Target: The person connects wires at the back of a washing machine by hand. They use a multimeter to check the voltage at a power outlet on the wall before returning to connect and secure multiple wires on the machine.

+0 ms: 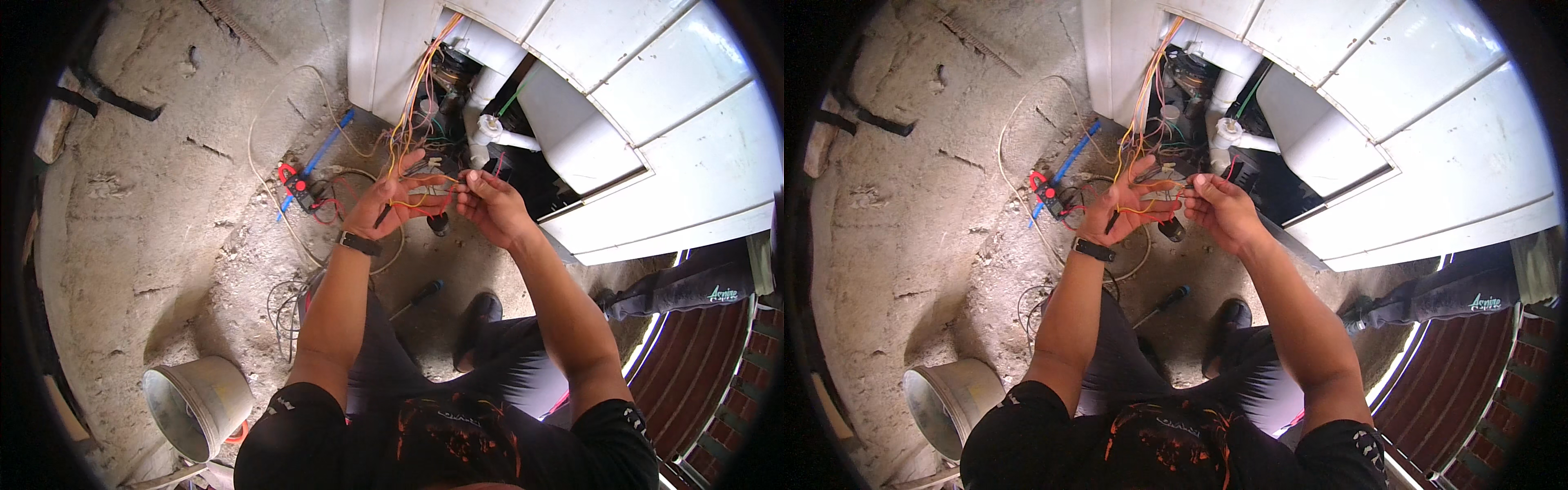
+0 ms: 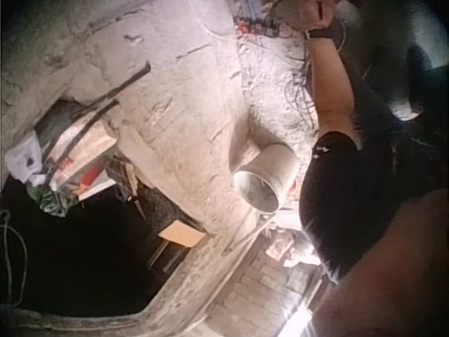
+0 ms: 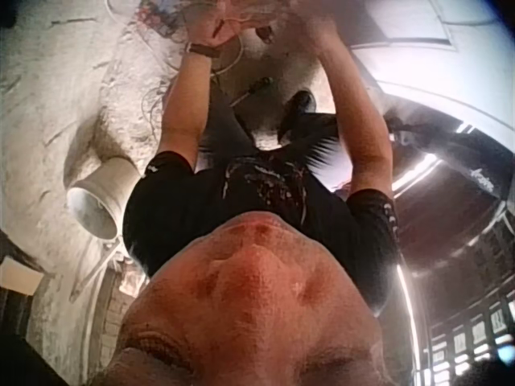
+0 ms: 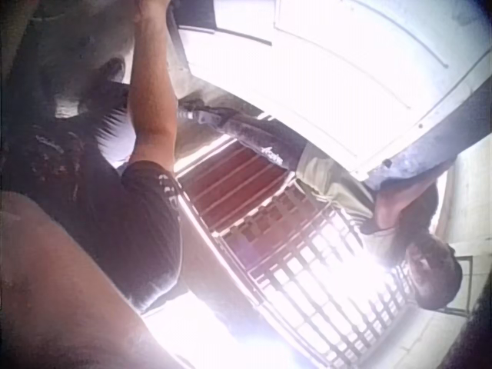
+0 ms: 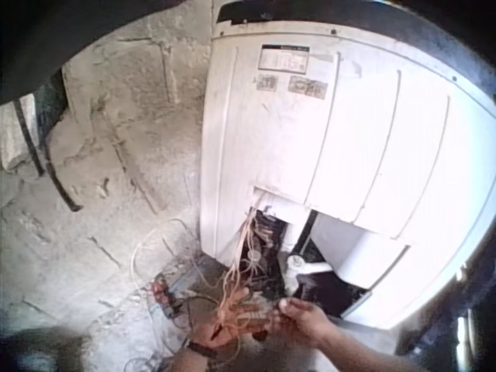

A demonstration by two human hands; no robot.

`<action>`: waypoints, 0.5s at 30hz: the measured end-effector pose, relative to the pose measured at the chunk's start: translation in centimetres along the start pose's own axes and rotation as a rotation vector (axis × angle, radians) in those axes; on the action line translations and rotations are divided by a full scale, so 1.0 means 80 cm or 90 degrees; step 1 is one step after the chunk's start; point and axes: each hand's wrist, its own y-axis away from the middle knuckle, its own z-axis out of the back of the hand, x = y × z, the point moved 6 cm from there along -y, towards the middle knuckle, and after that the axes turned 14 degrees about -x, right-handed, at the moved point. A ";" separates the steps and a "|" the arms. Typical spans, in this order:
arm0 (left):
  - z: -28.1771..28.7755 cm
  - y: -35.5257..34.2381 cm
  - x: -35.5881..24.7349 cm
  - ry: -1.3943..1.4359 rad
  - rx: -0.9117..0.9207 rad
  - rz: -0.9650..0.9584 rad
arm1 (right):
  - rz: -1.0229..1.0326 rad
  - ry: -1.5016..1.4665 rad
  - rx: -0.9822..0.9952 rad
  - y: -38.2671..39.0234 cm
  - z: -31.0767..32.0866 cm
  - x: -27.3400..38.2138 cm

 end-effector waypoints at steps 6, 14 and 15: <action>0.005 -0.004 0.004 0.018 -0.025 0.015 | 0.017 0.005 0.015 -0.004 -0.001 0.002; 0.009 -0.010 0.008 0.035 -0.022 0.025 | 0.021 0.012 -0.011 -0.003 -0.001 0.005; 0.008 -0.010 0.008 0.042 -0.020 0.026 | 0.024 0.015 -0.012 -0.002 -0.003 0.006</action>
